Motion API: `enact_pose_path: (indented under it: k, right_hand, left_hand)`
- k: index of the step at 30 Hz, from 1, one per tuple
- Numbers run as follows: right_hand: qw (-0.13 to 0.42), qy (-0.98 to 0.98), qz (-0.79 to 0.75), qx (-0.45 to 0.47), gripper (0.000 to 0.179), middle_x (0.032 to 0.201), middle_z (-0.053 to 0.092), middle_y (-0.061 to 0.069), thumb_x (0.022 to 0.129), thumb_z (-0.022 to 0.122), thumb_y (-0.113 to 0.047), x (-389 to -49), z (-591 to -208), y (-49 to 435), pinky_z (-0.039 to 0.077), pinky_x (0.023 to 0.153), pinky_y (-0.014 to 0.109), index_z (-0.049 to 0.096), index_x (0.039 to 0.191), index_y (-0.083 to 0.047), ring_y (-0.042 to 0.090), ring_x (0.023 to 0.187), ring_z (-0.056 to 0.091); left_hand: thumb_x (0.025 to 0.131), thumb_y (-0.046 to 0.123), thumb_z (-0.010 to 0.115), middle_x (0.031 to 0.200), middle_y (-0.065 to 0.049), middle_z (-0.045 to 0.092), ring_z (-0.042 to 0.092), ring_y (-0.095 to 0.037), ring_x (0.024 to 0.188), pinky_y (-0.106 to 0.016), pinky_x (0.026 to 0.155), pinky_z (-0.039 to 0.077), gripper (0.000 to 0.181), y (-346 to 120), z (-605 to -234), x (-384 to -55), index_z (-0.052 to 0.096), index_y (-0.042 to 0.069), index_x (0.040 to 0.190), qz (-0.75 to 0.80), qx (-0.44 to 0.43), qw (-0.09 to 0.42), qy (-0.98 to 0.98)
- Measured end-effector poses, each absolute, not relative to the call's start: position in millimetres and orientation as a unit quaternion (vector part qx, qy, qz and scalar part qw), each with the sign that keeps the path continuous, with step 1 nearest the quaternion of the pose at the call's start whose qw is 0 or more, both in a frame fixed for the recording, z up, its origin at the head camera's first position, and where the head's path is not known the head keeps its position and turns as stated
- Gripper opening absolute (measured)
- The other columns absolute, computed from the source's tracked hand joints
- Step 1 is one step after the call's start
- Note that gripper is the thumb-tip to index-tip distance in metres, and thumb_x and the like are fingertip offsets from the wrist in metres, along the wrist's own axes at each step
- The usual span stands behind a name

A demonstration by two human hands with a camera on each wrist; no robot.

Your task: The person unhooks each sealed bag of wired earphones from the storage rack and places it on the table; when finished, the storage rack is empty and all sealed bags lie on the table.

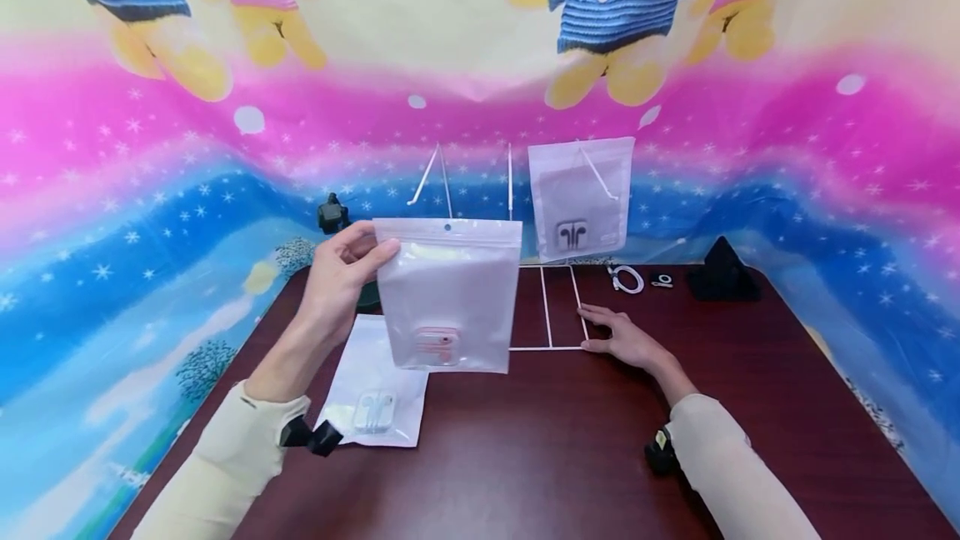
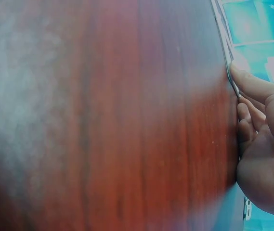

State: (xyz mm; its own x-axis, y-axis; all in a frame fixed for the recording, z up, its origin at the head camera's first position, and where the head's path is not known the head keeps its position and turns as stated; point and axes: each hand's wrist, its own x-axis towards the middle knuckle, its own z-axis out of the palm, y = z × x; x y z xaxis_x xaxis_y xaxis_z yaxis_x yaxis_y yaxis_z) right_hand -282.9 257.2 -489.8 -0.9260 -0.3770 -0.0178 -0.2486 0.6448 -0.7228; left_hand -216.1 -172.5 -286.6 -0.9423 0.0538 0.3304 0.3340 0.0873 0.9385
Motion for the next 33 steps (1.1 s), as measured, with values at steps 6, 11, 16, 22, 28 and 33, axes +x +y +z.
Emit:
enact_pose_path:
  k: [6,11,16,22,28,33]
  right_hand:
    - [0.077,0.903,-0.386,-0.173,0.068,0.168,0.027,0.020,0.101,0.070,-0.021,-284.7,-486.1,262.1,0.024,0.117,0.068,0.039,0.159,-0.004,0.050,0.150,0.017]
    - [0.078,0.901,-0.390,-0.172,0.069,0.168,0.028,0.020,0.101,0.070,-0.021,-285.3,-486.0,262.5,0.023,0.117,0.068,0.038,0.160,-0.005,0.049,0.151,0.017]
    - [0.078,0.902,-0.390,-0.170,0.070,0.167,0.030,0.020,0.100,0.071,-0.023,-284.8,-488.0,260.0,0.026,0.116,0.067,0.039,0.160,-0.006,0.047,0.147,0.025]
    - [0.074,0.902,-0.390,-0.172,0.068,0.165,0.033,0.019,0.100,0.071,-0.023,-285.7,-489.7,257.0,0.032,0.113,0.065,0.041,0.159,-0.007,0.044,0.141,0.035]
    - [0.069,0.902,-0.389,-0.174,0.068,0.164,0.035,0.019,0.099,0.072,-0.022,-284.7,-491.2,258.2,0.033,0.113,0.063,0.042,0.159,-0.007,0.043,0.139,0.038]
    - [0.063,0.903,-0.386,-0.176,0.068,0.163,0.037,0.019,0.099,0.073,-0.023,-284.5,-492.9,259.9,0.035,0.111,0.062,0.043,0.158,-0.006,0.042,0.137,0.040]
  left_hand:
    - [0.096,0.008,0.075,0.099,0.005,0.078,0.071,-0.011,0.085,-0.025,0.073,0.057,0.014,-202.7,-280.4,-206.6,0.077,0.016,0.109,-0.713,-0.131,0.132,-0.676]
    - [0.094,0.001,0.075,0.097,0.000,0.079,0.073,-0.011,0.083,-0.023,0.070,0.058,0.015,-230.3,-280.5,-199.2,0.078,0.010,0.106,-0.747,-0.122,0.157,-0.634]
    - [0.093,-0.004,0.074,0.095,-0.002,0.080,0.074,-0.011,0.080,-0.021,0.066,0.057,0.016,-259.1,-287.4,-192.2,0.077,0.005,0.106,-0.771,-0.101,0.184,-0.601]
    - [0.091,-0.013,0.071,0.092,-0.007,0.080,0.075,-0.014,0.076,-0.024,0.061,0.059,0.020,-294.6,-295.1,-181.3,0.077,-0.001,0.106,-0.815,-0.058,0.211,-0.537]
    - [0.090,-0.011,0.073,0.099,-0.005,0.080,0.073,-0.014,0.083,-0.026,0.062,0.059,0.025,-333.2,-301.1,-169.1,0.077,-0.001,0.113,-0.823,0.021,0.234,-0.518]
    - [0.090,-0.009,0.075,0.096,0.000,0.080,0.073,-0.010,0.083,-0.023,0.060,0.055,0.026,-355.9,-307.4,-163.0,0.079,0.004,0.112,-0.812,0.065,0.232,-0.532]
